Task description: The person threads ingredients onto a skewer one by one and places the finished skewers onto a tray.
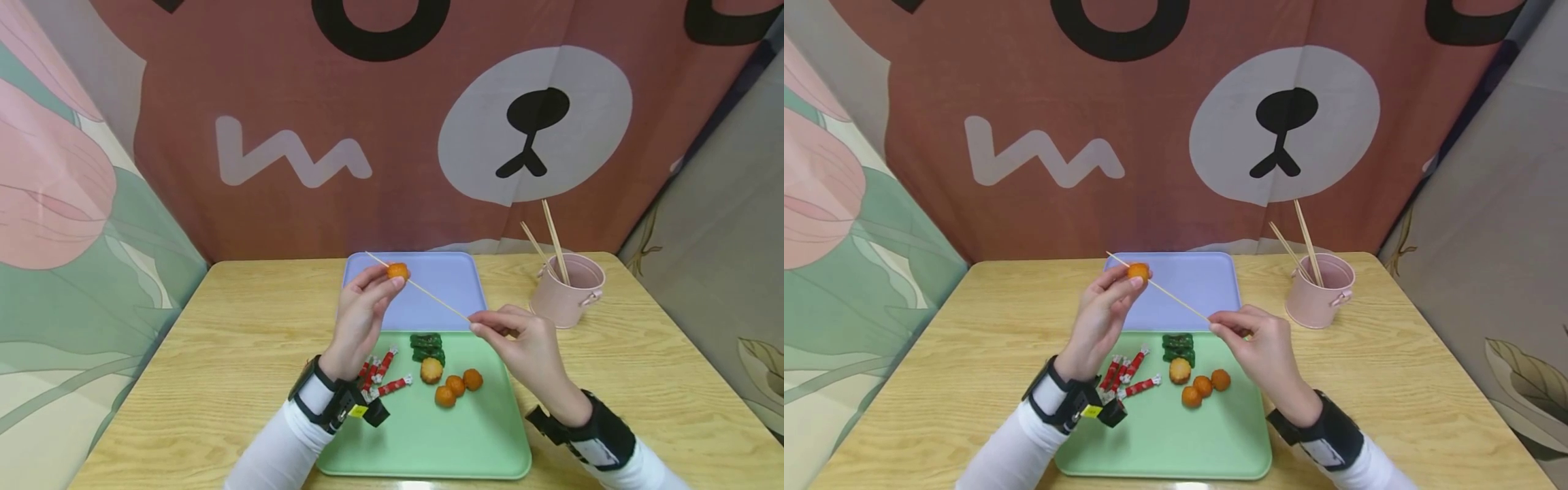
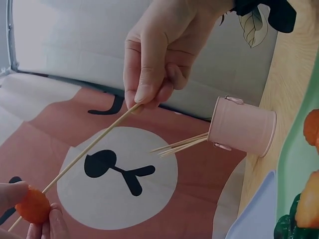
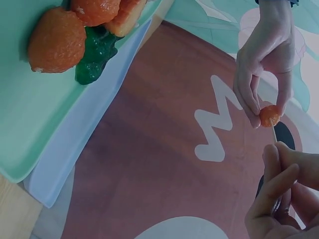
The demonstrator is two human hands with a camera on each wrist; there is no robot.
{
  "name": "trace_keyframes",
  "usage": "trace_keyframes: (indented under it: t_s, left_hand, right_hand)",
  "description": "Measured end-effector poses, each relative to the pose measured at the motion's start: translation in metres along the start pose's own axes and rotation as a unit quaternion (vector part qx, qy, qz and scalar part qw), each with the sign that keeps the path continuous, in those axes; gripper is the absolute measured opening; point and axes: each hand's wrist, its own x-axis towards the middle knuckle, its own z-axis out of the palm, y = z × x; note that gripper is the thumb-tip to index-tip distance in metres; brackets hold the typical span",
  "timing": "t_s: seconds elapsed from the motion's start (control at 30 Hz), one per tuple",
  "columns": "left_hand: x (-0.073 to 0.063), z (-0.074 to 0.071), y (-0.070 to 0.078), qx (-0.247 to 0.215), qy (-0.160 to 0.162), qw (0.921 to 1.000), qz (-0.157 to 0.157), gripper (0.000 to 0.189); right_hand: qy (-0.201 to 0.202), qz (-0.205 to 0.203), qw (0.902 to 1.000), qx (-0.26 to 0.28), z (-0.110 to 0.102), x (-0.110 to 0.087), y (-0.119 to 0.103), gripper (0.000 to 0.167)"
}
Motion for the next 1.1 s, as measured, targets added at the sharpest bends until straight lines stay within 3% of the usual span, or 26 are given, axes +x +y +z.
trace_keyframes:
  t_s: [0.2, 0.57, 1.1]
  left_hand:
    - [-0.001, 0.001, 0.000, 0.004, 0.007, 1.0000, 0.004, 0.021]
    - [-0.002, 0.002, -0.002, 0.019, 0.006, 0.9998, 0.003, 0.021]
    - [-0.004, 0.002, -0.007, 0.033, 0.020, 0.9992, -0.004, 0.022]
  right_hand:
    - [0.000, 0.007, 0.9999, -0.011, 0.000, 0.003, -0.011, 0.017]
    - [-0.012, 0.003, 0.9999, -0.009, 0.002, 0.001, 0.002, 0.013]
    - [0.015, -0.006, 0.9999, -0.007, 0.006, 0.000, 0.000, 0.017]
